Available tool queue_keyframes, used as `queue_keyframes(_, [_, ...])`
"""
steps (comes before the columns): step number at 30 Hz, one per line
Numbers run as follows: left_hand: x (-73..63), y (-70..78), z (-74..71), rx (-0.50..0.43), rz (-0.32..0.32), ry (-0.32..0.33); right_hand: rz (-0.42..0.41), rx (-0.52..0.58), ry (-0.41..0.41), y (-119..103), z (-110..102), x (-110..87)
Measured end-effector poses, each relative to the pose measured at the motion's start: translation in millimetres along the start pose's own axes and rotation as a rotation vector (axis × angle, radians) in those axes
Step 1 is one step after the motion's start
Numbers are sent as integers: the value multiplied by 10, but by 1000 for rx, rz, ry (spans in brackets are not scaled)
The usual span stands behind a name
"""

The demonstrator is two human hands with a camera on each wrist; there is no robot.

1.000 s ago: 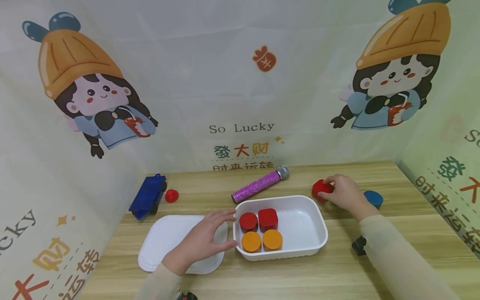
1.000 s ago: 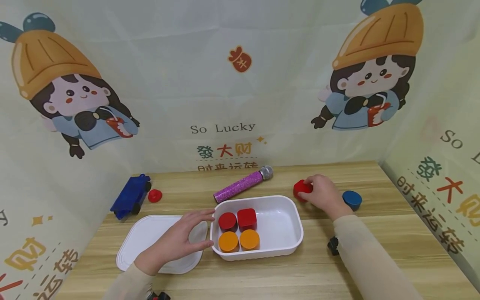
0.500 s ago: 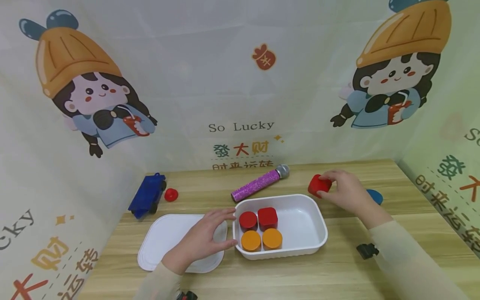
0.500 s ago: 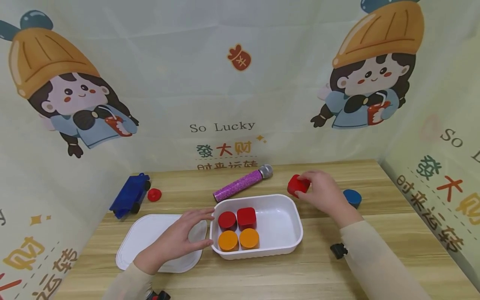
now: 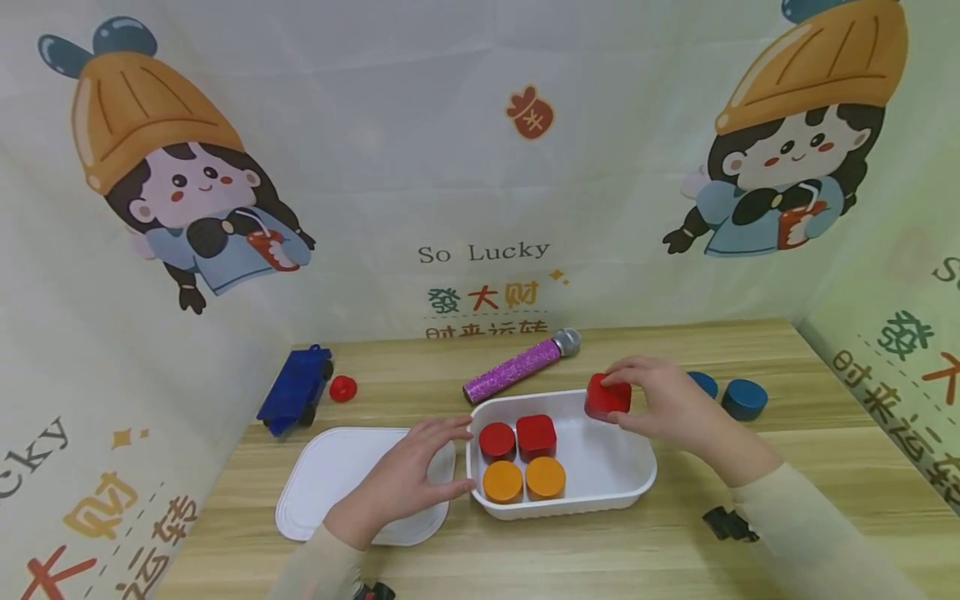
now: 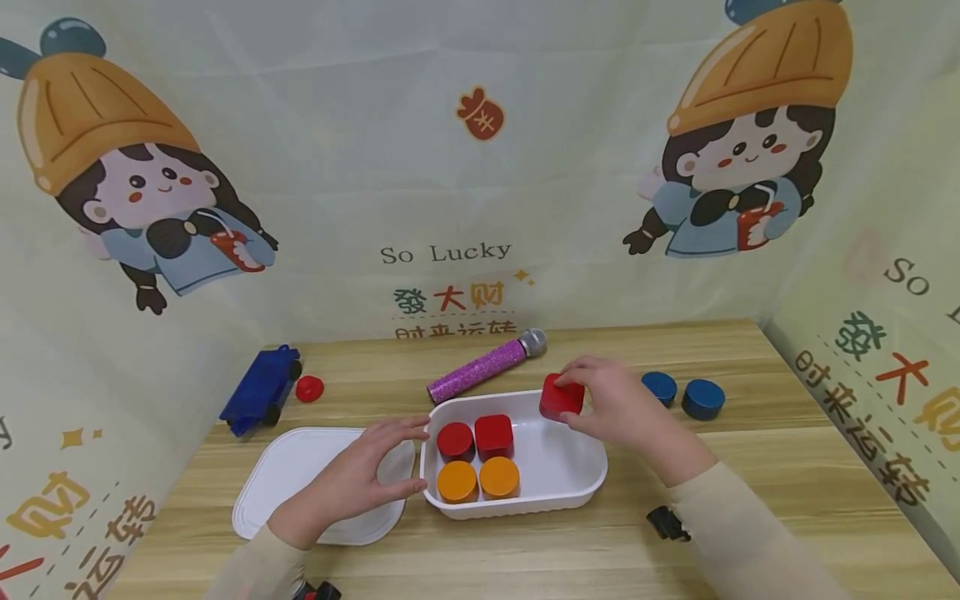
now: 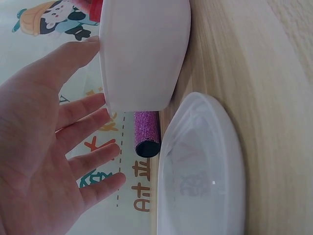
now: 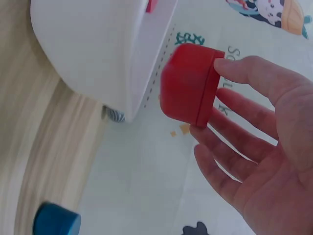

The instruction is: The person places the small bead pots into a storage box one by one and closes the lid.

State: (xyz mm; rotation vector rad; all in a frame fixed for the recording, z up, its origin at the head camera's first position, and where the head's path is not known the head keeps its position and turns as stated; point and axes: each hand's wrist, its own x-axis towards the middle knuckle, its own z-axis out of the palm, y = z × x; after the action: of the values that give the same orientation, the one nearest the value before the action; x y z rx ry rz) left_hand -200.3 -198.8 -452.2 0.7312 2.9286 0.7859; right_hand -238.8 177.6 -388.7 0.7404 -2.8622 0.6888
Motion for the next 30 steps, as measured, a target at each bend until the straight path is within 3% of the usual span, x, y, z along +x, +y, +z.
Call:
queue_keyframes(10, [0,-1,7,2,18,3,-112,5,-139,31,324,84])
queue_keyframes(18, [6,16,17,-3,12,2,-215,9,-190,123,501,168])
queue_keyframes(30, [2,14,-7,14,5,-2,-180,32,-240,123,585,265])
